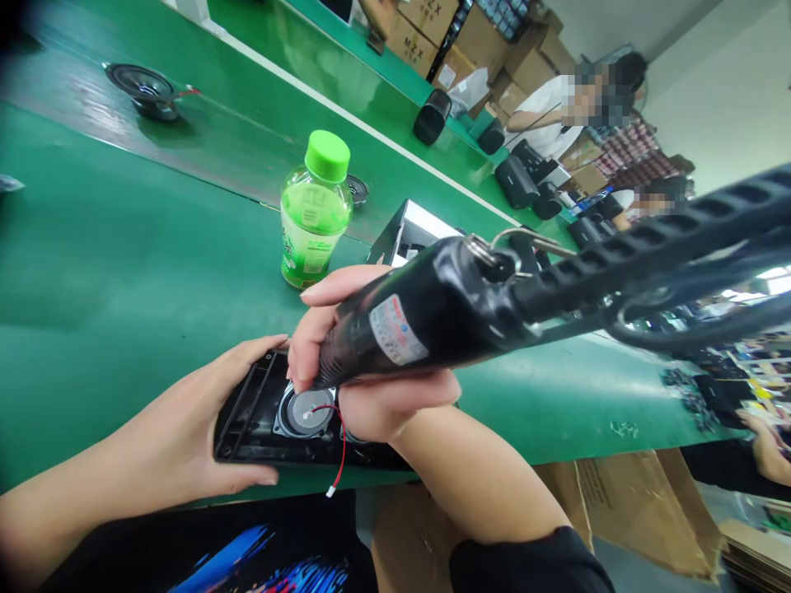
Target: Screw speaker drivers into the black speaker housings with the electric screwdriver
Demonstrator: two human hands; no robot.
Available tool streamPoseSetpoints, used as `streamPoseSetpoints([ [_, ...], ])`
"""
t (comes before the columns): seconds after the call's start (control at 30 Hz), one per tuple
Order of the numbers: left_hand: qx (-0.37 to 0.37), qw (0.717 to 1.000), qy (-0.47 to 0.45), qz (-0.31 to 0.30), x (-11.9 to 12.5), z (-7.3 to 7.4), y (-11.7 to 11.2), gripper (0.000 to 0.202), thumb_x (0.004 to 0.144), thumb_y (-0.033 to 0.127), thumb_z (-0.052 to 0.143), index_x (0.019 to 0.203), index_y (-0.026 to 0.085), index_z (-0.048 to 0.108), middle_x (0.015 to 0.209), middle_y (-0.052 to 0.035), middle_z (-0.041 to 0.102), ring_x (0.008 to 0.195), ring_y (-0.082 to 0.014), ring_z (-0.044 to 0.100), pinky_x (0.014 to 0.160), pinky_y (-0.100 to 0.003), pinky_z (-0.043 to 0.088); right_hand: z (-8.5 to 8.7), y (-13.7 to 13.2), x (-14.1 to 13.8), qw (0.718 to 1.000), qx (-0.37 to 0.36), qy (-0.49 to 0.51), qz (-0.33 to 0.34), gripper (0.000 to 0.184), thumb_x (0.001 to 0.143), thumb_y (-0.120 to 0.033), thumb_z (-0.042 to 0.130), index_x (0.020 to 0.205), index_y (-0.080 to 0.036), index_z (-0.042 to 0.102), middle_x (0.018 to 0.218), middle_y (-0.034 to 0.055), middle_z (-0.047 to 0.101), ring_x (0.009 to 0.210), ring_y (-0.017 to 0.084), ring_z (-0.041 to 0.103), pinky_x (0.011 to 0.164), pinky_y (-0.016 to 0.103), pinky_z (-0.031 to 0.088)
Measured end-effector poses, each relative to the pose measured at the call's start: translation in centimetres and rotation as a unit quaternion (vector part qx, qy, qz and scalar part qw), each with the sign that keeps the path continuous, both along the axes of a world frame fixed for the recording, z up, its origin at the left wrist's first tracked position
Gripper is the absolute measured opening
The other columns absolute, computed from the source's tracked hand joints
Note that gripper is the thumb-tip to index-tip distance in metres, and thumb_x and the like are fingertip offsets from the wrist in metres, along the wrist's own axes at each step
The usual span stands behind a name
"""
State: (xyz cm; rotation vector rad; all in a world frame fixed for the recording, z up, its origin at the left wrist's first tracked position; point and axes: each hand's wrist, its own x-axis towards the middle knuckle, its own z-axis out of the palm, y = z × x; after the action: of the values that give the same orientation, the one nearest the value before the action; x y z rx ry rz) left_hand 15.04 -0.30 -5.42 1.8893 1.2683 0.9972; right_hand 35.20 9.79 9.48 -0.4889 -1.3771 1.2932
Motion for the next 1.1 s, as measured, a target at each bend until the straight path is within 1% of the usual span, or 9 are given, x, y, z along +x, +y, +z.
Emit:
streamPoseSetpoints([
  [0.17, 0.006, 1.0, -0.011, 0.002, 0.1, 0.1, 0.2, 0.135, 0.086, 0.068, 0.114, 0.197, 0.045, 0.041, 0.189, -0.0124, 0.071, 0.164, -0.0447, 0.08, 0.135, -0.058, 0.071, -1.4, -0.3, -0.6, 0.998, 0.044, 0.034, -0.004, 0.078, 0.11, -0.103, 0.073, 0.119, -0.027, 0.084, 0.069, -0.009, 0.074, 0.046, 0.013, 0.065, 0.046, 0.026, 0.059],
  [0.3, 0.006, 1.0, -0.022, -0.001, 0.1, -0.3, 0.3, 0.129, 0.089, 0.07, 0.112, 0.195, 0.043, 0.044, 0.188, -0.0138, 0.071, 0.164, -0.0451, 0.08, 0.136, -0.059, 0.07, -2.3, -0.3, -0.6, 0.999, 0.028, 0.027, 0.026, 0.078, 0.105, -0.106, 0.075, 0.121, -0.03, 0.084, 0.068, -0.0101, 0.074, 0.044, 0.012, 0.061, 0.047, 0.025, 0.056],
  [0.63, -0.009, 1.0, -0.028, -0.002, 0.0, -0.8, 0.5, 0.133, 0.086, 0.075, 0.113, 0.195, 0.043, 0.046, 0.193, -0.0144, 0.068, 0.169, -0.0483, 0.076, 0.14, -0.063, 0.069, -3.7, -0.1, 0.3, 0.999, 0.01, 0.03, 0.015, 0.077, 0.101, -0.103, 0.086, 0.125, -0.03, 0.091, 0.073, -0.0035, 0.083, 0.052, 0.02, 0.074, 0.059, 0.035, 0.068],
  [0.77, 0.012, 1.0, -0.008, -0.002, -0.5, -1.2, 0.5, 0.137, 0.087, 0.076, 0.112, 0.199, 0.047, 0.039, 0.194, -0.012, 0.068, 0.17, -0.0493, 0.076, 0.141, -0.067, 0.069, -4.9, 0.6, -0.4, 0.997, 0.059, 0.045, 0.025, 0.075, 0.11, -0.1, 0.08, 0.135, -0.029, 0.087, 0.078, -0.003, 0.082, 0.055, 0.019, 0.075, 0.058, 0.033, 0.069],
  [0.83, 0.028, 1.0, 0.007, -0.005, -0.7, -1.4, 0.5, 0.14, 0.087, 0.074, 0.112, 0.201, 0.048, 0.035, 0.195, -0.0113, 0.067, 0.17, -0.049, 0.077, 0.142, -0.068, 0.069, -4.0, 0.9, -0.4, 0.995, 0.058, 0.067, 0.039, 0.075, 0.112, -0.098, 0.08, 0.141, -0.029, 0.084, 0.078, -0.0043, 0.081, 0.051, 0.018, 0.072, 0.053, 0.032, 0.066],
  [0.87, 0.032, 0.999, 0.015, -0.004, -0.9, -1.5, 0.4, 0.141, 0.088, 0.071, 0.113, 0.202, 0.047, 0.034, 0.196, -0.0113, 0.067, 0.17, -0.0487, 0.077, 0.141, -0.067, 0.07, -2.8, 0.8, 0.0, 0.996, 0.034, 0.073, 0.037, 0.075, 0.11, -0.099, 0.082, 0.141, -0.03, 0.084, 0.076, -0.0053, 0.08, 0.049, 0.018, 0.07, 0.051, 0.032, 0.065],
  [0.97, 0.029, 0.999, 0.04, 0.002, -1.1, -1.6, 0.3, 0.145, 0.087, 0.059, 0.114, 0.204, 0.045, 0.03, 0.197, -0.0123, 0.067, 0.17, -0.0482, 0.078, 0.139, -0.064, 0.073, 2.3, -0.1, 2.8, 0.996, -0.013, 0.079, -0.036, 0.072, 0.103, -0.099, 0.091, 0.129, -0.032, 0.087, 0.071, -0.0061, 0.079, 0.049, 0.019, 0.07, 0.051, 0.033, 0.065],
  [1.03, 0.011, 0.999, 0.052, 0.008, -1.2, -1.5, 0.1, 0.145, 0.086, 0.055, 0.114, 0.204, 0.046, 0.03, 0.198, -0.0113, 0.065, 0.172, -0.0474, 0.077, 0.139, -0.062, 0.073, 5.4, -0.5, 5.3, 0.994, 0.023, 0.046, -0.092, 0.067, 0.099, -0.096, 0.097, 0.119, -0.032, 0.09, 0.07, -0.0038, 0.081, 0.052, 0.021, 0.073, 0.053, 0.036, 0.066],
  [1.1, -0.007, 0.998, 0.058, 0.012, -1.3, -1.4, -0.2, 0.143, 0.088, 0.053, 0.112, 0.204, 0.047, 0.03, 0.199, -0.0105, 0.064, 0.175, -0.0476, 0.074, 0.14, -0.063, 0.072, 6.7, -0.2, 7.4, 0.987, 0.071, 0.024, -0.145, 0.069, 0.095, -0.097, 0.1, 0.112, -0.031, 0.091, 0.07, -0.0027, 0.081, 0.052, 0.021, 0.072, 0.051, 0.036, 0.064],
])
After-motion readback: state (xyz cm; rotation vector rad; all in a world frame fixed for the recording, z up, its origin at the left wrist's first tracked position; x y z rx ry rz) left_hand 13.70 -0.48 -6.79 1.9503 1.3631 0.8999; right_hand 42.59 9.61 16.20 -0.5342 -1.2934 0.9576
